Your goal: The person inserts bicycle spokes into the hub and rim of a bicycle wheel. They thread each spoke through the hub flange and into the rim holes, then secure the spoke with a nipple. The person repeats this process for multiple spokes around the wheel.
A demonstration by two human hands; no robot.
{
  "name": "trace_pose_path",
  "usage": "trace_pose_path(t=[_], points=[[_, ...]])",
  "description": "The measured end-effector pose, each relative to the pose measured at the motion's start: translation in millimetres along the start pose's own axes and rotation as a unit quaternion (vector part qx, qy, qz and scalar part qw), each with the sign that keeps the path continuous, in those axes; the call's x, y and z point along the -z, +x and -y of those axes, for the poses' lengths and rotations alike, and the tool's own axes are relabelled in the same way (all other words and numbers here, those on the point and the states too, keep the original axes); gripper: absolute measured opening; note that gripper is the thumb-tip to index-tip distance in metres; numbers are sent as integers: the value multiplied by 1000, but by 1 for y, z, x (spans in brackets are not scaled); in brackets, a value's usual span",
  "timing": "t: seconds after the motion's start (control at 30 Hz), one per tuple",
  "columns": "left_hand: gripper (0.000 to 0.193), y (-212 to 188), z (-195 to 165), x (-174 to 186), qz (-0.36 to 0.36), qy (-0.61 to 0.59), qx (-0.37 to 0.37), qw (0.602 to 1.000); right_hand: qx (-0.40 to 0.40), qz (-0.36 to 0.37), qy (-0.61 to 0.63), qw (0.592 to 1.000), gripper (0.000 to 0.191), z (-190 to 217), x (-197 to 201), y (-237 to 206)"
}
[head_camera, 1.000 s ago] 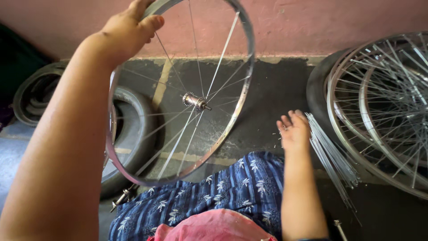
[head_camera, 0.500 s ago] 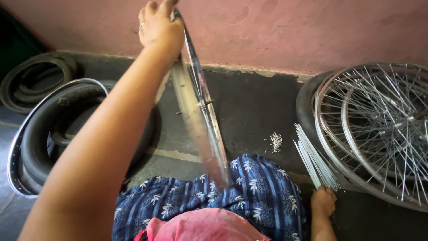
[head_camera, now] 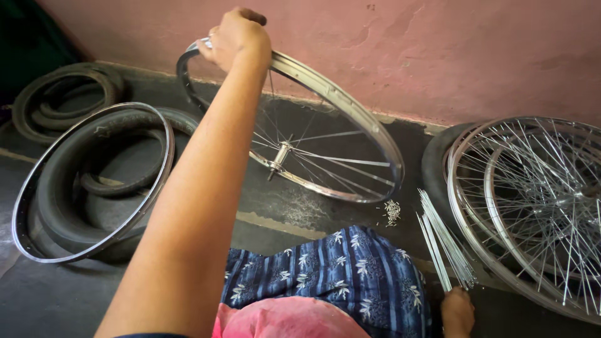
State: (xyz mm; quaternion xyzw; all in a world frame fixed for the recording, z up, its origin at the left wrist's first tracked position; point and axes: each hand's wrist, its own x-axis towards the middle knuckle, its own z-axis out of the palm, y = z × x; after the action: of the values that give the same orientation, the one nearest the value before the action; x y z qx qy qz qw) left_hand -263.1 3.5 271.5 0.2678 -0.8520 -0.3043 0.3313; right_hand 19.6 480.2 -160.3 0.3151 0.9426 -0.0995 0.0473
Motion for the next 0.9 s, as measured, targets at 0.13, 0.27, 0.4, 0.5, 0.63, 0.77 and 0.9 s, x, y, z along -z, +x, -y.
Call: trace_pose_path(t=[0.13,0.27,0.4,0.5,0.63,0.77,0.9], points=[[23,11,12,-2,-48,-1,42,998,33,-40,-3,999,27,-8,-6,-2],[21,17,23,-8,-110,51,12,993,23,-41,-35,998,25,-16,-2,7],[15,24,26,-17,-126,54,33,990,3,-32,-56,998,26,-22,-4,10],[15,24,34,-25,-154,17,52,986,28,-90,-28,995,27,-18,-16,1],[18,25,34,-43,-179,38,64,981,114,-158,81,977,23,22,-11,-3],[18,27,26,-49,-194,60,74,976,214,-23,356,910,27,104,12,-31],[19,21,25,-43,-246,-51,19,968,238,215,454,831,36,193,24,-84]])
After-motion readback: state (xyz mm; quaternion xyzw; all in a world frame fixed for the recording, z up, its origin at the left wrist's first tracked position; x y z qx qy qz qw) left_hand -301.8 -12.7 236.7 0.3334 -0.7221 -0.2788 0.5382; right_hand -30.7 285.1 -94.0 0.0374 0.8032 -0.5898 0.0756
